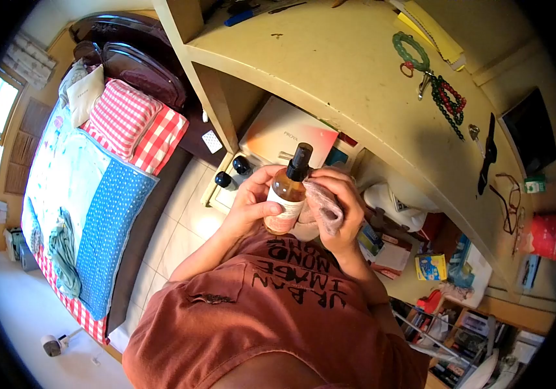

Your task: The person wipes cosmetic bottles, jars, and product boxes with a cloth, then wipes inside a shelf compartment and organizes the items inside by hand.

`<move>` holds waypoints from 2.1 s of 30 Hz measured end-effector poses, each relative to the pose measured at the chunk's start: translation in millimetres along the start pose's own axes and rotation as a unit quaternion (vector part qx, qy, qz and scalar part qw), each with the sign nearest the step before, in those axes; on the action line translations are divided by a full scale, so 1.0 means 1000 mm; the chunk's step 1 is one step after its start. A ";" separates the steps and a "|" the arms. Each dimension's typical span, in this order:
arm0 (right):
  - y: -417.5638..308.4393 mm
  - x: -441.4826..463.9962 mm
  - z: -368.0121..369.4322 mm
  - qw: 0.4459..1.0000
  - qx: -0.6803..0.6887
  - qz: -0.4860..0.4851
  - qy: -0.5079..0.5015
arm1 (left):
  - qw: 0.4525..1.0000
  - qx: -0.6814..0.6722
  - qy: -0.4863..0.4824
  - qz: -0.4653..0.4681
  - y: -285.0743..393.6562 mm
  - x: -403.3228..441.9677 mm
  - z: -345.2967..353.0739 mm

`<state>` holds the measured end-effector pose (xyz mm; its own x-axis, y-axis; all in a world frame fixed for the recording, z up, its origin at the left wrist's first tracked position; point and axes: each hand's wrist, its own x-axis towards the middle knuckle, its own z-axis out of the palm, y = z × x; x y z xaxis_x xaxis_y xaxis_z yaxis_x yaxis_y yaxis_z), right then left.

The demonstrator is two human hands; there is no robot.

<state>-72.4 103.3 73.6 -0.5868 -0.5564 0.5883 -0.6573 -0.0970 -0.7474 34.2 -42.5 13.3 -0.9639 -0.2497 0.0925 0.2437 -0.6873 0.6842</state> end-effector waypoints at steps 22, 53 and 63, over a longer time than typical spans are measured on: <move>0.003 -0.006 0.005 1.000 0.002 0.019 0.019 | 0.998 -0.010 0.057 -0.038 0.001 -0.002 0.000; -0.003 -0.011 0.007 0.999 -0.006 0.014 0.031 | 0.944 0.312 -0.030 0.103 0.007 -0.003 0.002; -0.001 -0.011 0.007 0.999 0.004 0.012 0.034 | 0.992 0.118 0.023 0.039 0.004 -0.008 0.010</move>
<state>-61.4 103.5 65.8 -0.6331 -0.5021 0.5892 -0.6389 -0.0908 -0.7639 41.7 -36.6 22.9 -0.9355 -0.3315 0.1223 0.2809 -0.4876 0.8266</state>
